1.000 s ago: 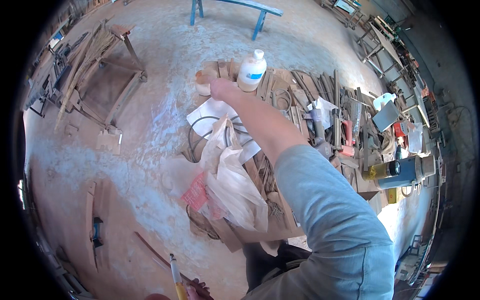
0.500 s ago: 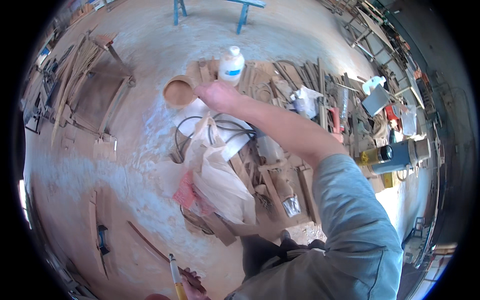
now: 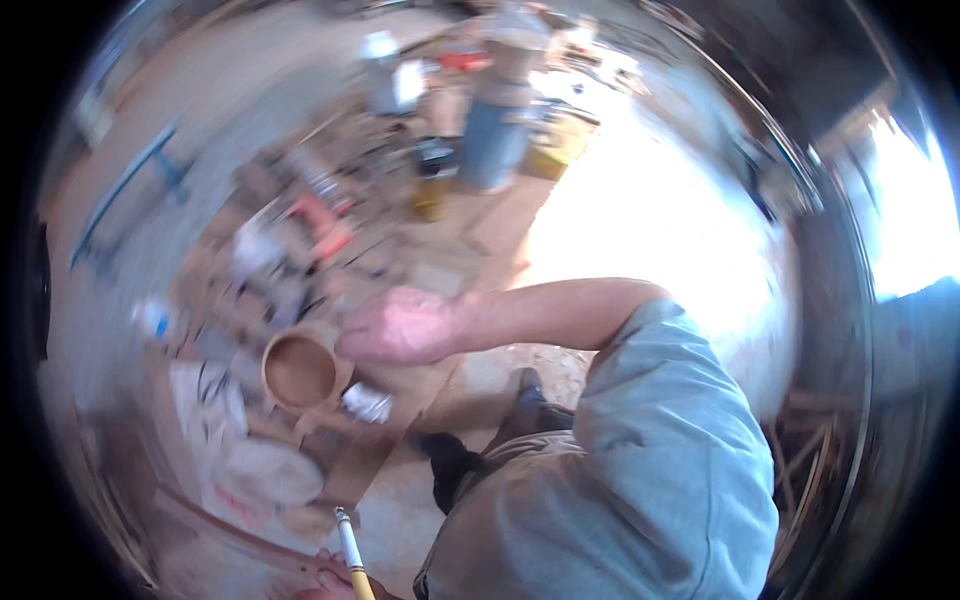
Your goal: The person uses a spindle moulder to shape a thin wooden strip, repeatedly passing it through the cutter. They then apply glue to the strip and use a file to smooth its edges.
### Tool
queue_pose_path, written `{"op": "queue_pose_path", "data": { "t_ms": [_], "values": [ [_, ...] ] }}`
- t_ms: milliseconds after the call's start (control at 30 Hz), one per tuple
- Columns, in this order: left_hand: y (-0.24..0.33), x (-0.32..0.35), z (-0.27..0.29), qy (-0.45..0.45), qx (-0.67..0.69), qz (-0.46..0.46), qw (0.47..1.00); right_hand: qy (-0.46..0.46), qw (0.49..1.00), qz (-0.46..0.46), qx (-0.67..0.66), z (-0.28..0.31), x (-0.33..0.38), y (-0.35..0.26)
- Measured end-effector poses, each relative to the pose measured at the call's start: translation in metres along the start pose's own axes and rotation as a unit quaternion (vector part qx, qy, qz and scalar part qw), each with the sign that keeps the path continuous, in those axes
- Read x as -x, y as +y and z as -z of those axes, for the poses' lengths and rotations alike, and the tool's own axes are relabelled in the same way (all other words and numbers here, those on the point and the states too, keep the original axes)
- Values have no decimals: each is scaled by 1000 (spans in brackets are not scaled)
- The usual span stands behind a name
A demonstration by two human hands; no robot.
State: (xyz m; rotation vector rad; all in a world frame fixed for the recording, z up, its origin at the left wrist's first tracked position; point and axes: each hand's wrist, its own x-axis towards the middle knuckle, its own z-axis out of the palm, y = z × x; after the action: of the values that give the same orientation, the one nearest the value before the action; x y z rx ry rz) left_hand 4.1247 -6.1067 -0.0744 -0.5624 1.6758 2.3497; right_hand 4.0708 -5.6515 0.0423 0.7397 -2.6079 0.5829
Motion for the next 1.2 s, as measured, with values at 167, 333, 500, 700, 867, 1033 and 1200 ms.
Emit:
{"op": "queue_pose_path", "data": {
  "t_ms": [167,333,500,700,867,1033,1200],
  "values": [
    [-41,62,-134,-126,-77,73,986,52,984,-170,15,81,213,-10],
    [-94,139,-275,-255,-137,132,948,68,909,-410,-3,141,400,-34],
    [-153,184,-396,-387,-176,199,883,122,801,-583,53,170,543,-64],
    [-212,203,-524,-490,-210,260,805,166,682,-706,99,204,628,-70],
    [-262,207,-623,-530,-220,262,776,184,617,-756,119,249,675,-41],
    [-321,189,-714,-545,-223,216,779,207,566,-785,145,314,712,24],
    [-347,173,-811,-531,-208,198,797,217,524,-809,157,372,755,112]
  ]
}}
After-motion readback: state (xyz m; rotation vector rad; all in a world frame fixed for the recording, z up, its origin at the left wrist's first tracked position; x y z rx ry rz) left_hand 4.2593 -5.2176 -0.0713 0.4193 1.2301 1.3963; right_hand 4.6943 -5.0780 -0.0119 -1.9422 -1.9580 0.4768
